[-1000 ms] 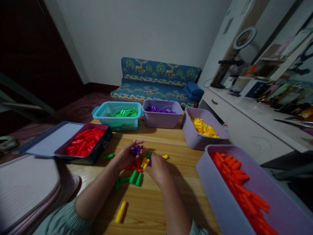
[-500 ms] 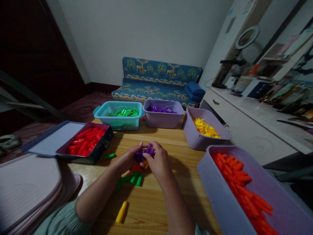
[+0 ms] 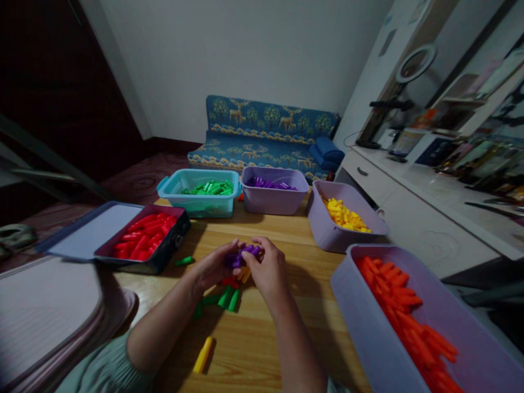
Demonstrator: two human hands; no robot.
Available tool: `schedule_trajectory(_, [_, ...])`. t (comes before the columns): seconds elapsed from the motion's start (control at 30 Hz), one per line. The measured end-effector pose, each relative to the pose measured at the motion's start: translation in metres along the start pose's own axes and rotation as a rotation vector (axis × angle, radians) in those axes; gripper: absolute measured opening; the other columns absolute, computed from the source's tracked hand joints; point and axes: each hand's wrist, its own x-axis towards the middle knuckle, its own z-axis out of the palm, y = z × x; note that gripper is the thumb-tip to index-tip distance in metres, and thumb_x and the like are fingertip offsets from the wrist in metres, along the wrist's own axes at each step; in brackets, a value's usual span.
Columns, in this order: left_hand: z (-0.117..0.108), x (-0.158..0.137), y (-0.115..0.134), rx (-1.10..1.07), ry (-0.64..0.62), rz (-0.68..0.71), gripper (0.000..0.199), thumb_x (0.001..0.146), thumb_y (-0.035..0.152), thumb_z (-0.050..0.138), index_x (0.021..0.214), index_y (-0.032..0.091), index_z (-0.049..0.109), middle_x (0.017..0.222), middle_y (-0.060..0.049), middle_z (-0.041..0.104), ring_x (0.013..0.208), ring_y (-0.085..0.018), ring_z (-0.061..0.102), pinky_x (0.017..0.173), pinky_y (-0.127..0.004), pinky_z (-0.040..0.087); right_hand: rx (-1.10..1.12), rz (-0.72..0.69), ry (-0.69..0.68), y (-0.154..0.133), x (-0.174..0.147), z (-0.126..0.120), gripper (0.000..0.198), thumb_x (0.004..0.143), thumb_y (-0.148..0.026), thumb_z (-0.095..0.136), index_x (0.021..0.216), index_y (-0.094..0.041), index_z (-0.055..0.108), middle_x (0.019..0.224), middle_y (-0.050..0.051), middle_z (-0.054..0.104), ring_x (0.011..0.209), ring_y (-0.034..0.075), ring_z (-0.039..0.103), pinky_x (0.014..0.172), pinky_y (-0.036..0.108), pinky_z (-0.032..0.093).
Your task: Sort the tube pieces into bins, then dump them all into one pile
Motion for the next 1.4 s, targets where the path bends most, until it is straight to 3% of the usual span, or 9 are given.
schedule_trajectory(0.17, [0.006,-0.002,0.002,-0.056,0.042,-0.004,0.020,0.089,0.025,0.056,0.087,0.010,0.069,0.088,-0.010,0.071,0.069,-0.015,0.068,0.057,-0.023,0.058,-0.055,-0.046,0.000,0.000,0.000,0.001,0.031,0.072,-0.028,0.066,0.102,-0.019,0.063,0.093,0.006,0.071,0.078,0.019,0.065,0.072,0.031,0.053])
schedule_trajectory(0.37, [0.010,-0.005,-0.004,-0.035,-0.129,0.019,0.023,0.091,0.026,0.052,0.100,0.014,0.069,0.097,-0.011,0.071,0.084,-0.019,0.069,0.068,-0.029,0.060,-0.072,-0.157,0.014,-0.005,-0.001,-0.001,0.021,0.075,-0.018,0.061,0.095,-0.021,0.066,0.096,0.004,0.069,0.090,0.019,0.064,0.080,0.031,0.051])
schedule_trajectory(0.53, [0.016,-0.006,-0.006,-0.053,-0.175,-0.024,0.036,0.094,0.037,0.047,0.102,0.010,0.069,0.103,-0.016,0.070,0.084,-0.020,0.069,0.068,-0.029,0.059,-0.031,-0.204,0.053,-0.015,-0.004,-0.003,0.013,0.080,-0.022,0.060,0.092,-0.020,0.066,0.092,0.005,0.068,0.088,0.019,0.063,0.079,0.030,0.050])
schedule_trajectory(0.8, [0.022,-0.011,-0.004,-0.107,-0.169,-0.100,0.049,0.096,0.046,0.036,0.098,0.008,0.066,0.099,-0.018,0.070,0.079,-0.020,0.069,0.058,-0.027,0.059,-0.022,-0.244,-0.091,-0.020,-0.005,0.001,0.016,0.080,-0.018,0.061,0.092,-0.021,0.071,0.089,0.004,0.067,0.083,0.017,0.063,0.075,0.028,0.049])
schedule_trajectory(1.07, [0.018,-0.006,-0.003,-0.201,-0.125,-0.074,0.027,0.092,0.024,0.048,0.106,0.007,0.064,0.094,-0.014,0.071,0.076,-0.020,0.070,0.062,-0.030,0.060,0.041,-0.077,0.055,-0.019,-0.006,0.001,0.030,0.075,-0.028,0.069,0.103,-0.019,0.062,0.087,0.004,0.070,0.075,0.018,0.066,0.072,0.030,0.053])
schedule_trajectory(1.23, [0.013,-0.005,-0.001,-0.262,-0.109,-0.018,0.023,0.089,0.014,0.046,0.103,0.006,0.063,0.089,-0.013,0.071,0.081,-0.021,0.070,0.075,-0.036,0.060,0.098,-0.120,0.090,-0.018,-0.004,-0.006,0.017,0.082,-0.032,0.061,0.090,-0.018,0.064,0.089,0.008,0.071,0.081,0.019,0.068,0.075,0.031,0.055])
schedule_trajectory(1.4, [0.010,-0.003,0.000,-0.277,-0.180,-0.005,0.037,0.088,0.014,0.045,0.122,0.001,0.054,0.102,-0.019,0.070,0.098,-0.024,0.068,0.087,-0.035,0.056,0.009,-0.207,0.162,-0.009,0.002,-0.008,0.028,0.085,-0.021,0.051,0.109,-0.016,0.064,0.108,0.012,0.068,0.099,0.022,0.065,0.089,0.038,0.052])
